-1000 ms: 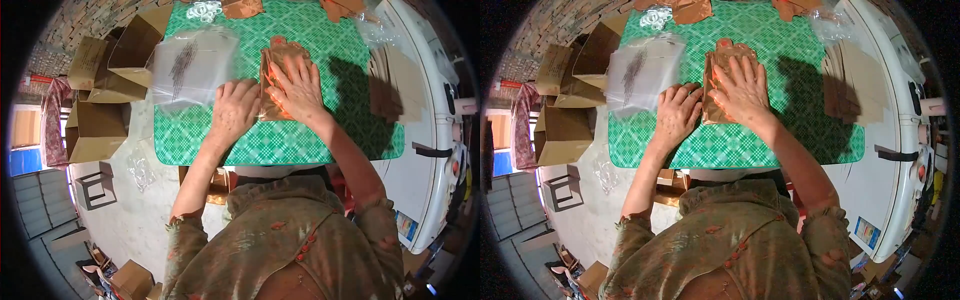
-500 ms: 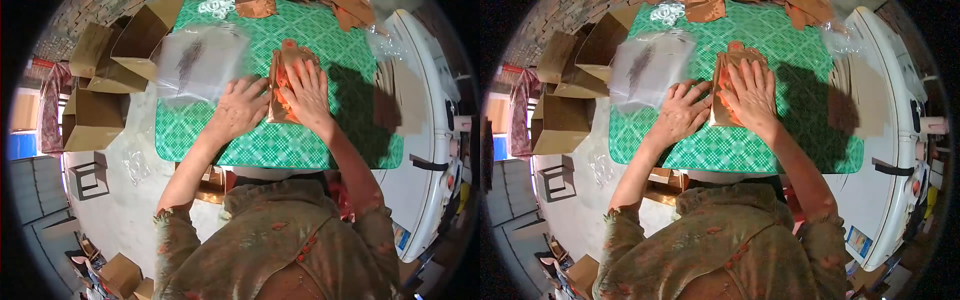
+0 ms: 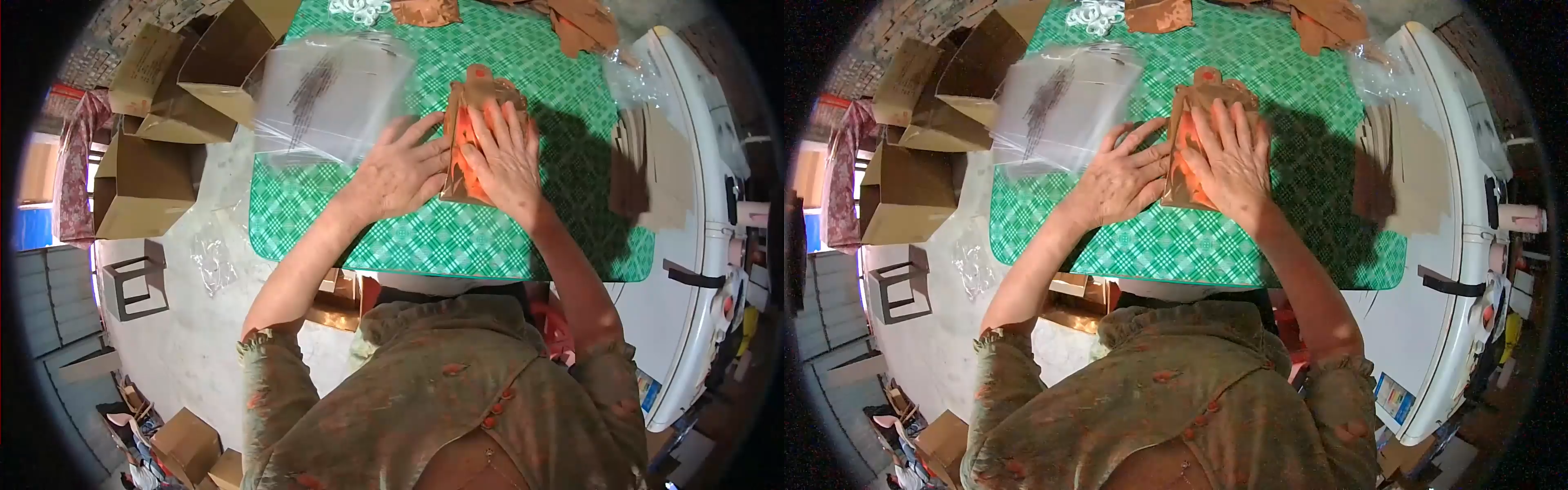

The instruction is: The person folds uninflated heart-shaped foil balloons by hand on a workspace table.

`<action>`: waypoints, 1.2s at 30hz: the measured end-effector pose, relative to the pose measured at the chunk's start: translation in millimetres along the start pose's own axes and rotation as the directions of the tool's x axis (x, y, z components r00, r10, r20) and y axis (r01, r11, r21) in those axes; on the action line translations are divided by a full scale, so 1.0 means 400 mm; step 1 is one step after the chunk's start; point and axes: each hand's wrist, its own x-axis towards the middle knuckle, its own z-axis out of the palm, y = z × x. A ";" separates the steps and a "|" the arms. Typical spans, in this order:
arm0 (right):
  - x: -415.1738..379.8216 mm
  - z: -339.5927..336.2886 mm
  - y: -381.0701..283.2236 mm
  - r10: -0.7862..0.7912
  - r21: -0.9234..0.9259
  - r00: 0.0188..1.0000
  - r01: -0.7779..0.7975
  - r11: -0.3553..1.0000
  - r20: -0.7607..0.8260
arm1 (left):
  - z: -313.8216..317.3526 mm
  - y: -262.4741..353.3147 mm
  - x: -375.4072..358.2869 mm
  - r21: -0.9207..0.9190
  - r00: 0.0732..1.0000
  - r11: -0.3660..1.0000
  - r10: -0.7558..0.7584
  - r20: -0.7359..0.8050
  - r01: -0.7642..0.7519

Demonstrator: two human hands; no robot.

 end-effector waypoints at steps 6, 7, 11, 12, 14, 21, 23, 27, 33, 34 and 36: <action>0.002 -0.012 -0.004 -0.008 -0.018 1.000 0.008 1.000 0.004 | -0.005 -0.009 0.011 -0.055 0.996 0.998 0.033 0.081 -0.029; 0.001 -0.012 -0.003 -0.009 -0.018 1.000 0.009 1.000 0.004 | -0.007 -0.008 0.011 -0.069 0.996 0.997 0.033 0.089 -0.027; 0.001 -0.011 -0.006 -0.022 -0.027 1.000 0.022 0.999 0.003 | -0.013 -0.010 0.003 -0.076 0.991 0.997 0.040 0.126 -0.031; 0.001 -0.016 -0.009 -0.020 -0.012 1.000 0.020 1.000 0.005 | -0.007 -0.011 -0.001 -0.060 0.992 0.998 0.044 0.117 -0.037; 0.000 -0.018 -0.010 -0.020 0.000 1.000 0.020 1.000 0.008 | -0.001 -0.011 -0.005 -0.043 0.994 0.998 0.054 0.098 -0.050; -0.004 -0.018 -0.010 -0.038 0.006 0.999 0.038 0.999 -0.001 | -0.007 -0.020 0.001 -0.031 0.988 0.995 0.093 0.127 -0.090; -0.001 -0.027 -0.015 -0.043 0.015 0.999 0.043 0.999 0.005 | -0.016 -0.022 0.004 -0.025 0.984 0.995 0.101 0.145 -0.098; -0.003 -0.029 -0.013 -0.061 0.028 0.998 0.060 0.998 0.013 | -0.021 -0.022 0.009 -0.041 0.982 0.994 0.110 0.156 -0.105; -0.007 -0.016 -0.007 -0.105 -0.019 0.994 0.105 0.994 -0.004 | -0.020 -0.024 0.008 -0.068 0.981 0.992 0.114 0.160 -0.105; -0.008 -0.013 -0.006 -0.113 -0.036 0.994 0.112 0.993 -0.008 | -0.020 -0.025 0.007 -0.072 0.980 0.992 0.116 0.161 -0.105; -0.009 -0.013 -0.006 -0.105 -0.027 0.994 0.104 0.994 -0.008 | -0.028 -0.025 0.011 -0.071 0.978 0.991 0.125 0.167 -0.115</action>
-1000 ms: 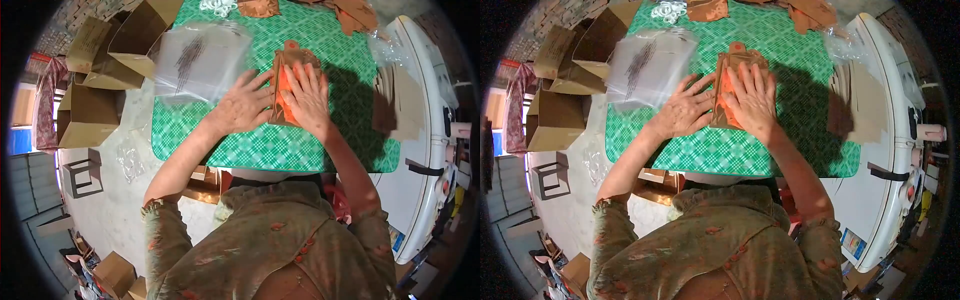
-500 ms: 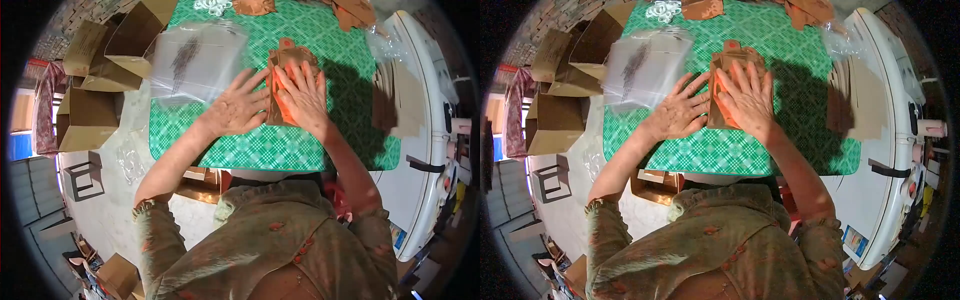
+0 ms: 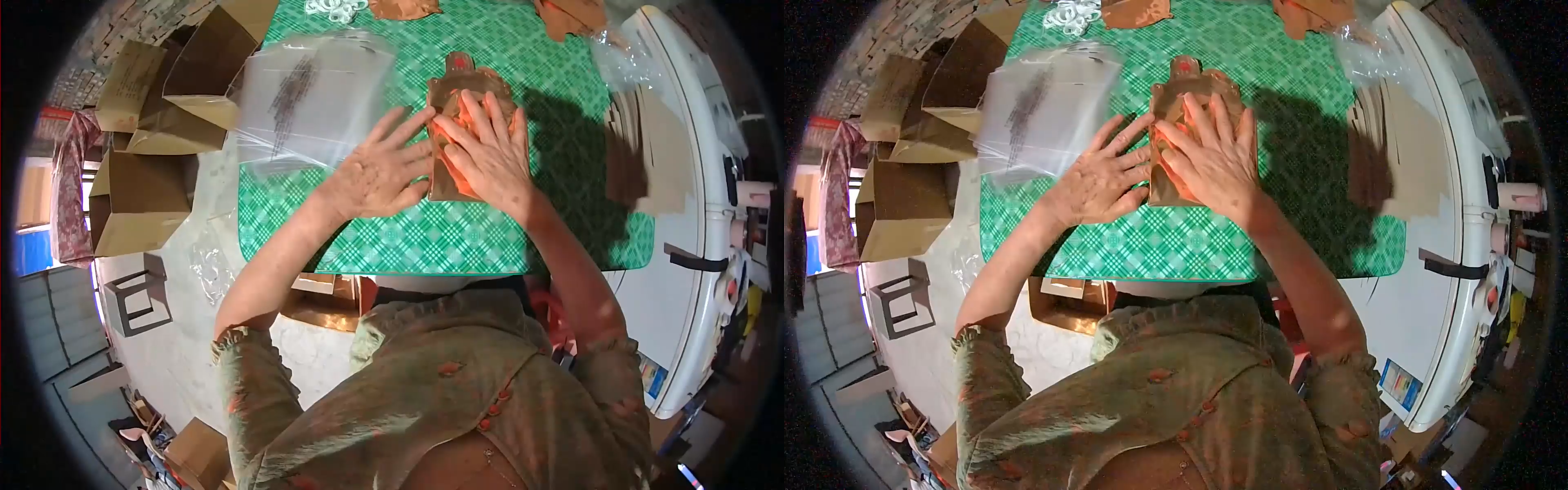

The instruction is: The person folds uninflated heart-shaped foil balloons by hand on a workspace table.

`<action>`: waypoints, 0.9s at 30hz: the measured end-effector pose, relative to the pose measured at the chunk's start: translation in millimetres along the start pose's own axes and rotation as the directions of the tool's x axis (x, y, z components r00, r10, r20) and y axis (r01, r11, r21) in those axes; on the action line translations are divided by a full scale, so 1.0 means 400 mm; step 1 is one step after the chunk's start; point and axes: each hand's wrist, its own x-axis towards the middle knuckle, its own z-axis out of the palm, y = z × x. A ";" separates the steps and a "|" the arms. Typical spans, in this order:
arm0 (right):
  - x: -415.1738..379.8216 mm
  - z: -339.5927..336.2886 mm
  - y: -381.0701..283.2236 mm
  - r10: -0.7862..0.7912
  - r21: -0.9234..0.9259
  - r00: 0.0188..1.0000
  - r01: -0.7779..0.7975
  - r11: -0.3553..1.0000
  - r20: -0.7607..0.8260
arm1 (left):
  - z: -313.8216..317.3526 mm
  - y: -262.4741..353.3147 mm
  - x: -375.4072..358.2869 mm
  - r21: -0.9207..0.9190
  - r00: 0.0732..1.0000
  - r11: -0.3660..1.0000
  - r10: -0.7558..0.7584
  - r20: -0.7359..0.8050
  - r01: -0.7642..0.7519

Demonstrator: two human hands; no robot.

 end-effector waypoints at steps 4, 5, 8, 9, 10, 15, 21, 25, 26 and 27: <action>0.000 0.014 0.003 0.018 0.004 1.000 -0.018 1.000 -0.007 | 0.002 -0.001 -0.001 0.019 0.999 1.000 0.026 -0.033 -0.026; -0.001 0.015 0.004 0.018 0.006 1.000 -0.018 1.000 -0.004 | 0.002 0.001 -0.002 0.029 0.999 0.999 0.031 -0.032 -0.031; 0.000 0.012 0.005 0.014 -0.006 1.000 -0.014 1.000 0.007 | -0.003 0.011 -0.010 0.035 0.999 0.999 0.035 0.000 -0.035; 0.000 0.010 0.004 0.014 -0.021 1.000 -0.014 1.000 0.014 | -0.010 0.015 -0.013 0.018 0.999 0.999 0.029 0.033 -0.030; 0.001 0.008 0.003 0.014 -0.037 1.000 -0.013 0.999 0.020 | -0.014 0.019 -0.018 0.001 0.998 1.000 0.025 0.065 -0.025; 0.004 0.002 -0.005 -0.030 -0.063 0.999 0.027 0.998 -0.042 | -0.015 0.052 -0.039 -0.004 0.999 1.000 -0.022 0.035 0.022; 0.005 0.002 -0.005 -0.019 -0.050 0.998 0.016 0.999 -0.065 | -0.022 0.099 -0.069 -0.001 0.994 0.997 -0.080 0.074 0.081; 0.008 -0.007 -0.013 0.023 -0.020 1.000 -0.024 1.000 -0.019 | -0.011 0.117 -0.086 0.013 0.989 0.992 -0.124 0.082 0.124; 0.008 -0.009 -0.013 0.027 -0.020 1.000 -0.027 0.999 -0.009 | -0.008 0.123 -0.087 0.004 0.989 0.990 -0.138 0.047 0.138; 0.008 -0.010 -0.013 0.031 -0.021 1.000 -0.031 0.999 -0.001 | -0.005 0.131 -0.086 -0.005 0.988 0.988 -0.152 0.013 0.152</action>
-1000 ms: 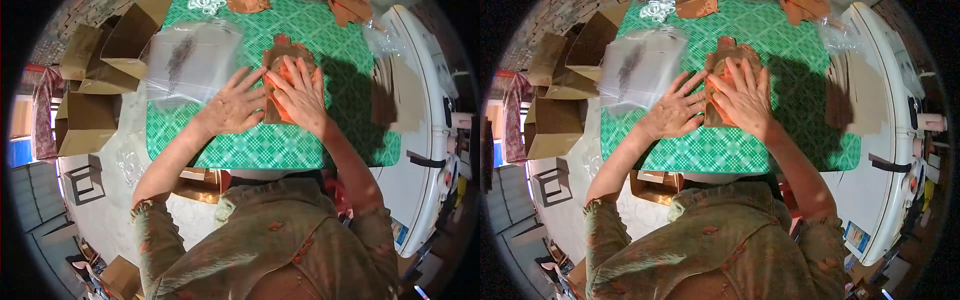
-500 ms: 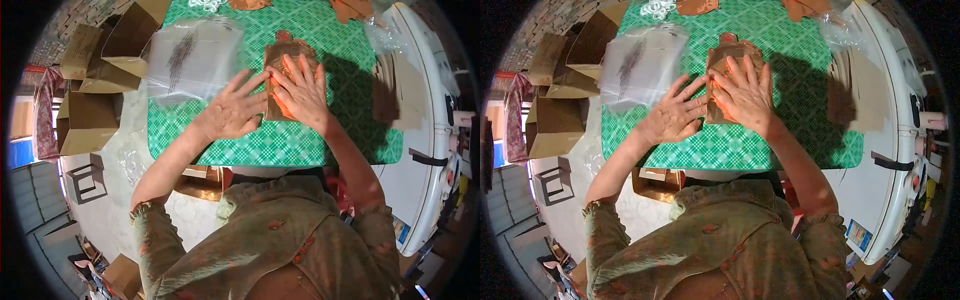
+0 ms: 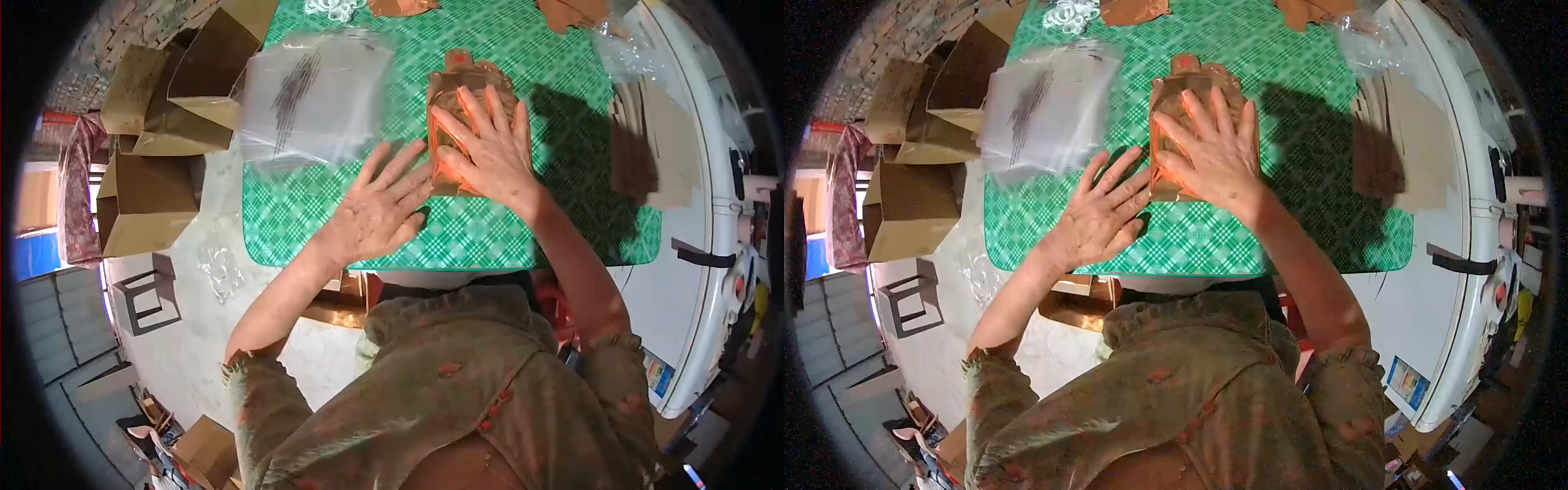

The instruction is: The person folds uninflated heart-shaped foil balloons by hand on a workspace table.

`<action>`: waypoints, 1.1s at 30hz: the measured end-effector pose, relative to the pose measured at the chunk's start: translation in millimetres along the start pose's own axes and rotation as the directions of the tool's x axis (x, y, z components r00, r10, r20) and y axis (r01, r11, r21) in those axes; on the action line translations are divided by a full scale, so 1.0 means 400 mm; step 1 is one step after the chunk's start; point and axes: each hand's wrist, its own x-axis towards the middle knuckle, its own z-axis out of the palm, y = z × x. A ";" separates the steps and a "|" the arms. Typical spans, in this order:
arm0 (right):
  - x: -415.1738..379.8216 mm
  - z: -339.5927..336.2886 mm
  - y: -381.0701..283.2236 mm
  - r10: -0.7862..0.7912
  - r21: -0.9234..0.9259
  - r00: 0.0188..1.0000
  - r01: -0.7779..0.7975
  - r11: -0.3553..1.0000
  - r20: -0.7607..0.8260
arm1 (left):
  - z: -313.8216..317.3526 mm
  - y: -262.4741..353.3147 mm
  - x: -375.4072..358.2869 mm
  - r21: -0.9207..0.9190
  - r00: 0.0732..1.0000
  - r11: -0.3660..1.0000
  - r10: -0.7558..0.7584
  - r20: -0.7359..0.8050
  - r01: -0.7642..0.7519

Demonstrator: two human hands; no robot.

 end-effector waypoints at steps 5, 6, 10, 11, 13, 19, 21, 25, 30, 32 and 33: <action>0.001 -0.009 -0.002 0.006 0.021 0.999 -0.007 1.000 0.039 | -0.002 0.026 0.018 -0.027 0.972 0.999 0.017 -0.235 -0.024; -0.001 -0.006 -0.001 0.002 0.008 0.999 -0.003 1.000 0.044 | 0.000 0.034 0.033 -0.074 0.954 0.997 0.000 -0.301 -0.024; -0.001 -0.017 0.002 -0.004 0.038 0.996 0.000 0.999 0.086 | 0.036 0.055 0.083 -0.160 0.950 0.987 -0.025 -0.312 -0.027; 0.000 -0.014 0.005 -0.009 0.049 0.998 0.006 0.999 0.063 | 0.056 0.055 0.084 -0.194 0.958 0.981 -0.039 -0.283 -0.017; 0.000 -0.005 0.002 -0.013 0.076 1.000 0.012 0.997 0.018 | 0.062 0.068 0.075 -0.218 0.967 0.975 -0.085 -0.240 0.031; -0.007 -0.002 0.007 -0.040 0.045 0.999 0.040 0.998 0.012 | 0.071 0.106 0.051 -0.192 0.980 0.977 -0.120 -0.160 0.088; -0.009 0.003 0.010 -0.020 0.033 1.000 0.019 0.999 0.023 | 0.063 0.115 0.051 -0.174 0.986 0.979 -0.129 -0.101 0.110; -0.009 0.016 0.014 0.012 0.072 1.000 -0.013 0.997 0.019 | 0.035 0.121 0.067 -0.159 0.988 0.980 -0.134 -0.075 0.121; -0.004 0.005 0.008 0.026 0.074 0.998 -0.029 0.997 0.049 | 0.040 0.069 0.170 -0.178 0.939 0.973 -0.192 -0.285 0.145; 0.001 -0.039 -0.009 0.061 0.044 0.984 -0.069 0.997 0.170 | 0.038 0.079 0.216 -0.447 0.892 0.874 -0.343 -0.293 0.189; 0.002 -0.036 -0.005 0.055 0.042 0.986 -0.063 0.997 0.156 | 0.039 0.086 0.238 -0.572 0.864 0.795 -0.418 -0.280 0.199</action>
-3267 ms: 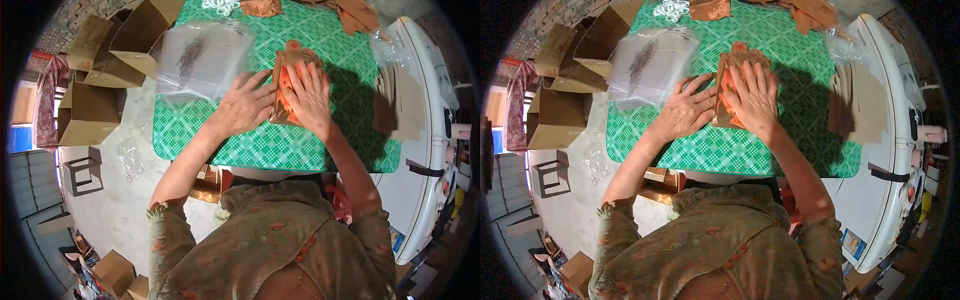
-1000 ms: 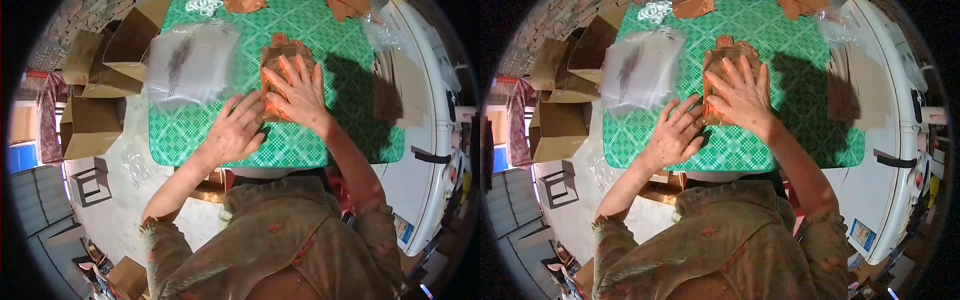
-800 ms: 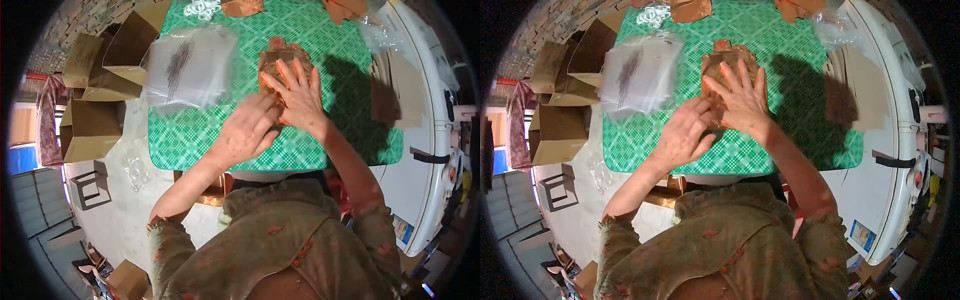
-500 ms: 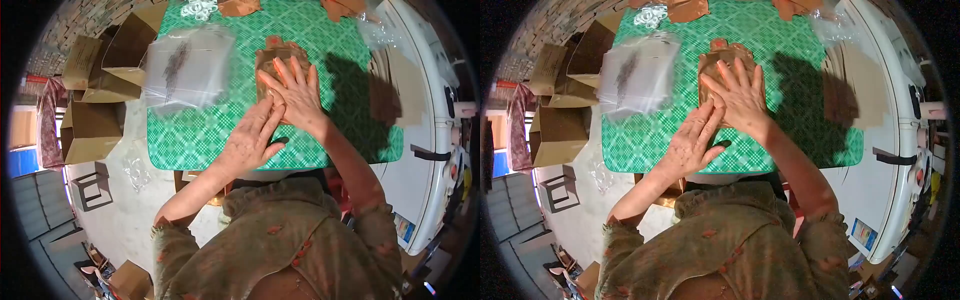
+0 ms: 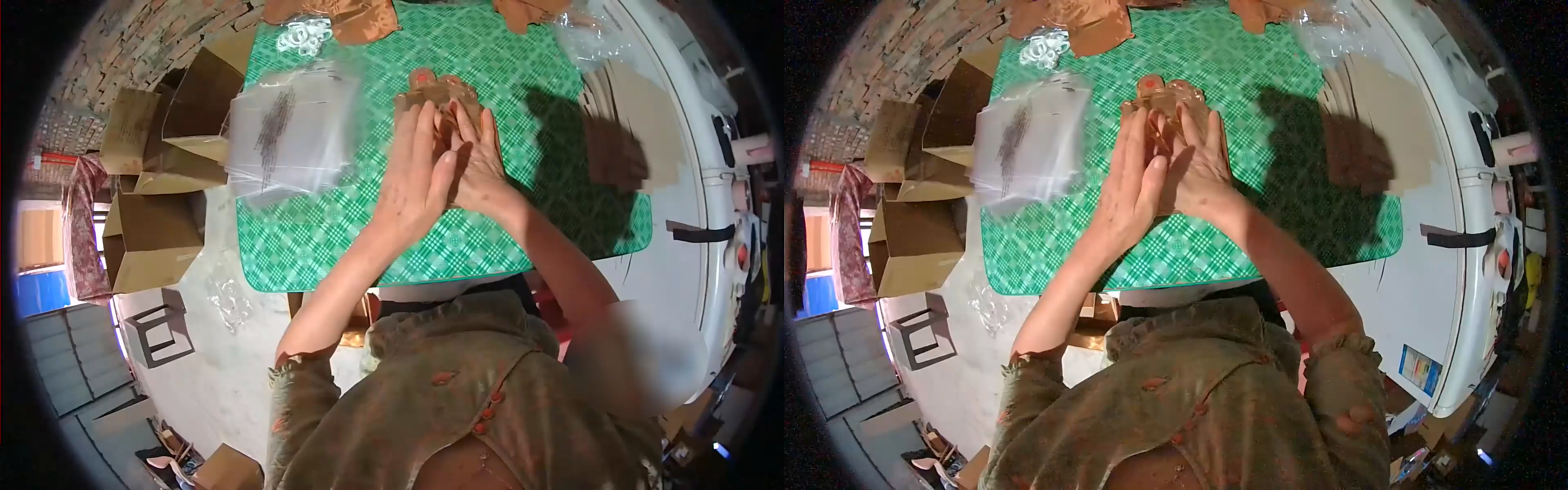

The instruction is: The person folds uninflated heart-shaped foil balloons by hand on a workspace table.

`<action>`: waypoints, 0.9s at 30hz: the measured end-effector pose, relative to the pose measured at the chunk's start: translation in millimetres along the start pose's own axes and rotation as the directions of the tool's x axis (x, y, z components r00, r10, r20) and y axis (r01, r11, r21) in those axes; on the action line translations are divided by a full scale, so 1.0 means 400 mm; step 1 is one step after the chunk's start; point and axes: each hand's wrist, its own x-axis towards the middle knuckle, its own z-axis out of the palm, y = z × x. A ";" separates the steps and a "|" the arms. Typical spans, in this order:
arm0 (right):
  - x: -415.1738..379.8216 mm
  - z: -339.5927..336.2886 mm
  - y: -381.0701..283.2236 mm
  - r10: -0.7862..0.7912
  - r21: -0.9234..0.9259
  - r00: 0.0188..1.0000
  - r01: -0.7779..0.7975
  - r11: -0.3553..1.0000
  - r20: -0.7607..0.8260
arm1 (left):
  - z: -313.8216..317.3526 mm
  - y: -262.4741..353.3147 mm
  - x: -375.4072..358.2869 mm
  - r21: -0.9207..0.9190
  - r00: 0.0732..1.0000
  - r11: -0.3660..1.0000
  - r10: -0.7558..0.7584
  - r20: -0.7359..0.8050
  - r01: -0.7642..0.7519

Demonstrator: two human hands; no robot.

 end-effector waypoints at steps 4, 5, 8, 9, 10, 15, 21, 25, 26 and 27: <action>-0.002 0.001 0.012 -0.028 0.011 0.999 0.029 1.000 -0.040 | 0.062 -0.053 0.000 0.082 0.996 0.993 0.088 -0.020 -0.086; 0.002 0.000 0.011 -0.016 0.011 0.999 0.016 1.000 -0.030 | 0.070 -0.063 -0.001 0.087 0.994 0.991 0.102 -0.024 -0.099; 0.000 0.013 0.008 -0.006 0.033 1.000 0.007 0.999 -0.022 | 0.064 -0.057 -0.003 0.113 0.993 0.987 0.118 -0.012 -0.116; 0.004 0.007 0.010 -0.008 0.039 1.000 0.009 0.999 -0.030 | 0.063 -0.060 -0.002 0.127 0.994 0.986 0.112 0.007 -0.112; 0.003 -0.002 0.012 -0.018 0.038 1.000 0.018 0.999 -0.006 | 0.063 -0.063 -0.003 0.141 0.994 0.984 0.106 0.028 -0.109; 0.005 0.039 0.058 -0.040 0.161 0.996 0.051 0.986 -0.076 | 0.067 -0.065 -0.006 0.128 0.995 0.987 0.094 0.035 -0.098; 0.026 -0.039 0.120 0.132 0.776 0.979 0.036 0.629 -0.153 | 0.107 -0.082 -0.021 0.384 0.992 0.915 0.119 0.038 -0.125; 0.042 -0.052 0.133 -0.075 0.665 0.982 0.171 0.727 -0.171 | 0.124 -0.092 -0.032 0.527 0.988 0.837 0.139 0.060 -0.150; 0.050 -0.061 0.138 -0.150 0.604 0.980 0.198 0.772 -0.130 | 0.128 -0.098 -0.033 0.539 0.986 0.826 0.152 0.072 -0.167; 0.071 -0.077 0.139 -0.325 0.532 0.940 0.328 0.781 -0.104 | 0.131 -0.093 -0.027 0.500 0.984 0.850 0.173 0.033 -0.166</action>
